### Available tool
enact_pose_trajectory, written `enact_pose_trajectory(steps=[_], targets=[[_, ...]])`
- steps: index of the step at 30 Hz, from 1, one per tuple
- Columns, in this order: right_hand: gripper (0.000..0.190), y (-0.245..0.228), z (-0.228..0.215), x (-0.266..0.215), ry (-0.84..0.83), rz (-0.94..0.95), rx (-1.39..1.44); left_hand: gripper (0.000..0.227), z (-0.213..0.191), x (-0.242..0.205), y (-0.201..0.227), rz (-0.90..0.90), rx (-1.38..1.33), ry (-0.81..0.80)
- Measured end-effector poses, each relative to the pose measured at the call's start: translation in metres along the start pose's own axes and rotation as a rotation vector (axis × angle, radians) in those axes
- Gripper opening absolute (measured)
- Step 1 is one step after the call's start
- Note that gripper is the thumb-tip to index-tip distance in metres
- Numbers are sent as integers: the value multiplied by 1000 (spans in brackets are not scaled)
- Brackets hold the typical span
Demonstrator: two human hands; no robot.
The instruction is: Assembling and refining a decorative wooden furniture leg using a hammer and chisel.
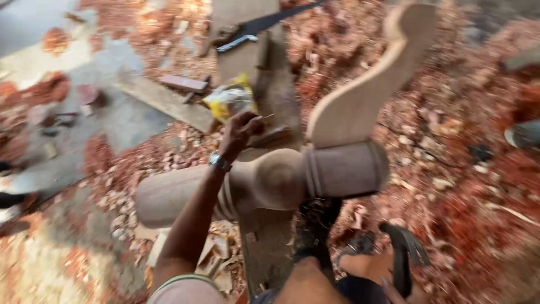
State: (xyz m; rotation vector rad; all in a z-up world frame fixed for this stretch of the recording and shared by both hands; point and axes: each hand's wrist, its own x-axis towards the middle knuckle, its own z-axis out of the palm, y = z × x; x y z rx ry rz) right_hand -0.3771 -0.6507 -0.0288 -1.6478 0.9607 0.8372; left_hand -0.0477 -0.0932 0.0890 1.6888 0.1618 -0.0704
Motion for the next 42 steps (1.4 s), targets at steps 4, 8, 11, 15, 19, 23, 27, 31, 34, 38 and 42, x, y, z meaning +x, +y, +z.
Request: enact_pose_trajectory(steps=[4,8,11,15,19,23,27,31,34,38,42], targets=[[47,-87,-17,-71,-67,-299,135,17,59,-30,55,57,-176,-110],[44,-51,-28,-44,-117,-625,86,19,108,-29,70,59,-149,-161],[66,-73,-2,-72,294,-464,-2,23,124,-27,74,45,-2,-244],[66,-80,5,-88,270,-336,-104,26,121,-25,71,118,-75,-364],[64,-101,9,-113,234,-362,-40,19,118,-26,71,503,345,-277],[46,-119,24,-131,181,-767,35,15,126,-31,62,583,499,-253],[68,-193,40,-180,178,-850,38,19,135,-38,56,595,543,-227],[89,-213,47,-186,198,-803,-100,38,140,-37,40,566,410,-188],[83,-211,47,-181,208,-962,-186,28,137,-39,32,397,360,-155],[75,-248,45,-196,209,-986,-327,19,135,-39,32,484,392,-141],[67,-270,45,-196,244,-1358,-360,19,136,-40,35,396,310,-138]])
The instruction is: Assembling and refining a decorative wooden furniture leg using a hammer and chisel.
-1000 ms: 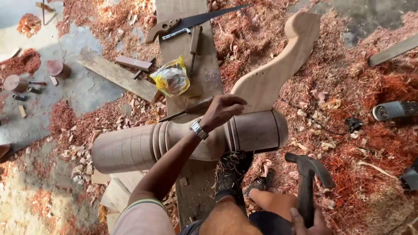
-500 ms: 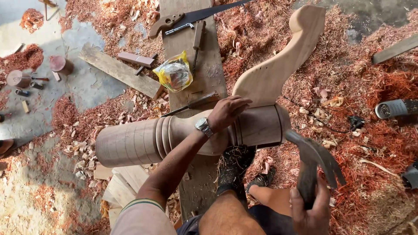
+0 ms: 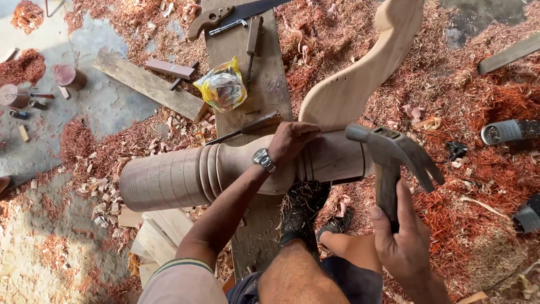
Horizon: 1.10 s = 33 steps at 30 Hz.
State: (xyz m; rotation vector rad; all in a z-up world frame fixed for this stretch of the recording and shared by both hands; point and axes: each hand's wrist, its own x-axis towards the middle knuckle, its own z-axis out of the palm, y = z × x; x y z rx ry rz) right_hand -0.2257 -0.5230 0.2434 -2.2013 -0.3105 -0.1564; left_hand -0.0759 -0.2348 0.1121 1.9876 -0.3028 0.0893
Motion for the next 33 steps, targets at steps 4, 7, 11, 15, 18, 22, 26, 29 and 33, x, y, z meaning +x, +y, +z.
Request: enact_pose_trajectory(steps=[4,7,11,15,18,22,26,29,33], targets=[[68,1,-2,12,10,-21,-4,20,2,0,-2,-24,-10,-2],[70,-6,-7,20,-9,14,-10,20,5,0,-6,-50,-8,12],[68,-10,-7,30,39,-163,-32,19,4,0,-4,-35,-9,12],[68,-10,-2,39,9,-212,-4,19,4,1,-4,-19,-10,-2],[71,-7,2,38,-46,-158,-16,19,4,2,-4,-15,16,1],[70,-17,2,41,-26,-201,-35,19,4,1,-3,-26,17,-11],[74,-6,11,48,8,-330,-93,19,3,2,1,14,31,-34],[76,23,29,50,-137,-233,-189,19,4,1,-1,-5,15,-39],[80,20,29,52,-289,-107,-303,21,4,2,0,11,29,-25]])
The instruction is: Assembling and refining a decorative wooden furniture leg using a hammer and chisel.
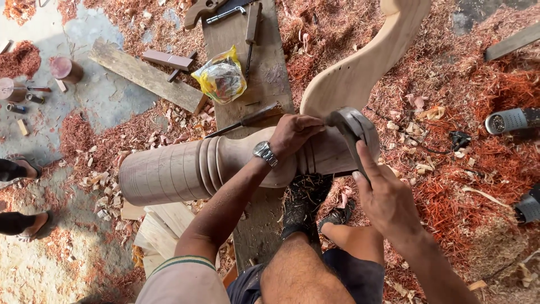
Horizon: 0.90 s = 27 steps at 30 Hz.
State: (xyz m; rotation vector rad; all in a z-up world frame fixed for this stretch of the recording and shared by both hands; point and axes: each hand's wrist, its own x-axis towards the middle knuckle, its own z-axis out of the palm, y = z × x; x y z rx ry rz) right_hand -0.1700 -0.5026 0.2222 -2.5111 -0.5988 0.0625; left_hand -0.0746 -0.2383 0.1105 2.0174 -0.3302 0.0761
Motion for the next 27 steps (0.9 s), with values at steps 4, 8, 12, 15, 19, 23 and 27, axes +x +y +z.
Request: enact_pose_trajectory(steps=[4,8,12,15,19,23,27], targets=[[75,-17,-16,-13,198,-66,113,21,-2,0,0,13,53,-22],[77,-42,-36,-7,523,-256,-62,17,0,1,-2,39,114,-17],[72,-11,-2,-5,320,-193,7,18,-1,-2,-3,37,51,-13],[73,-1,9,-2,25,14,-12,19,-3,0,3,47,70,-33],[71,-13,-5,-3,155,-52,49,20,-2,0,-4,94,76,-19],[62,-41,-36,-19,342,-53,115,16,2,-6,-7,63,113,-45],[69,-19,-9,-15,433,-203,-12,16,-1,-1,-3,96,72,-11]])
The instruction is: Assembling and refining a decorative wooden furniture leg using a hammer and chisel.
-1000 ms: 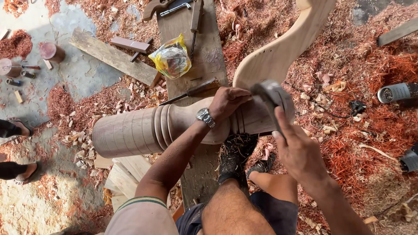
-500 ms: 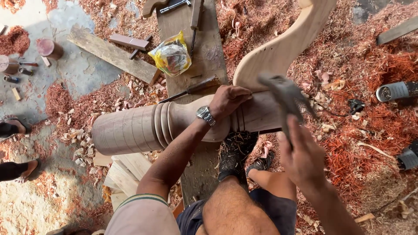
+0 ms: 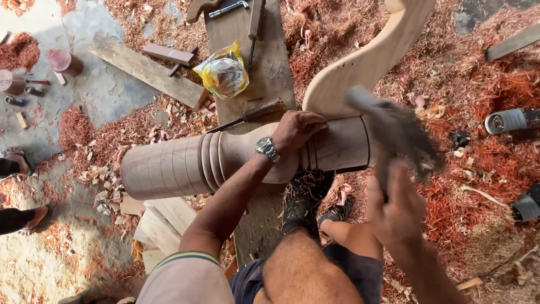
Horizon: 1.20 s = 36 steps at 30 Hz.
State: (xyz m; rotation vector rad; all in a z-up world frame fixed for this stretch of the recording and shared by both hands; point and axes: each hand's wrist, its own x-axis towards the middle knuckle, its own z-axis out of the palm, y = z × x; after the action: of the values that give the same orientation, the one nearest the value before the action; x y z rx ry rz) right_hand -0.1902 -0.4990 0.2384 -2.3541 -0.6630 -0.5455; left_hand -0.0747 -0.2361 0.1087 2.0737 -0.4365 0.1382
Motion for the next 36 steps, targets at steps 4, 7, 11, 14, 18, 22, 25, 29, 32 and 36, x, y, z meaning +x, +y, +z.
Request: enact_pose_trajectory(steps=[4,7,11,14,18,22,25,29,32,36], targets=[[74,31,37,-5,-531,284,-4,13,-3,3,9,-83,30,-88],[76,13,19,-4,-286,208,27,20,6,-10,-23,36,69,-10],[77,-14,-33,8,-208,246,44,31,-13,28,-65,-99,-497,162],[61,-27,-50,9,38,203,101,44,6,63,-85,-200,-502,363],[67,3,2,-3,18,77,178,48,15,70,-85,-486,-295,-86],[76,20,32,-8,-418,262,-98,51,14,68,-91,-385,-445,-76],[73,5,11,0,-360,325,-44,51,20,66,-88,-357,-396,-44],[55,-30,-38,8,48,198,100,50,5,64,-53,-504,-332,-59],[34,-22,-21,-8,100,311,273,48,11,68,-65,-406,-523,-61],[49,3,30,-13,-212,259,75,47,14,68,-74,-428,-436,-61]])
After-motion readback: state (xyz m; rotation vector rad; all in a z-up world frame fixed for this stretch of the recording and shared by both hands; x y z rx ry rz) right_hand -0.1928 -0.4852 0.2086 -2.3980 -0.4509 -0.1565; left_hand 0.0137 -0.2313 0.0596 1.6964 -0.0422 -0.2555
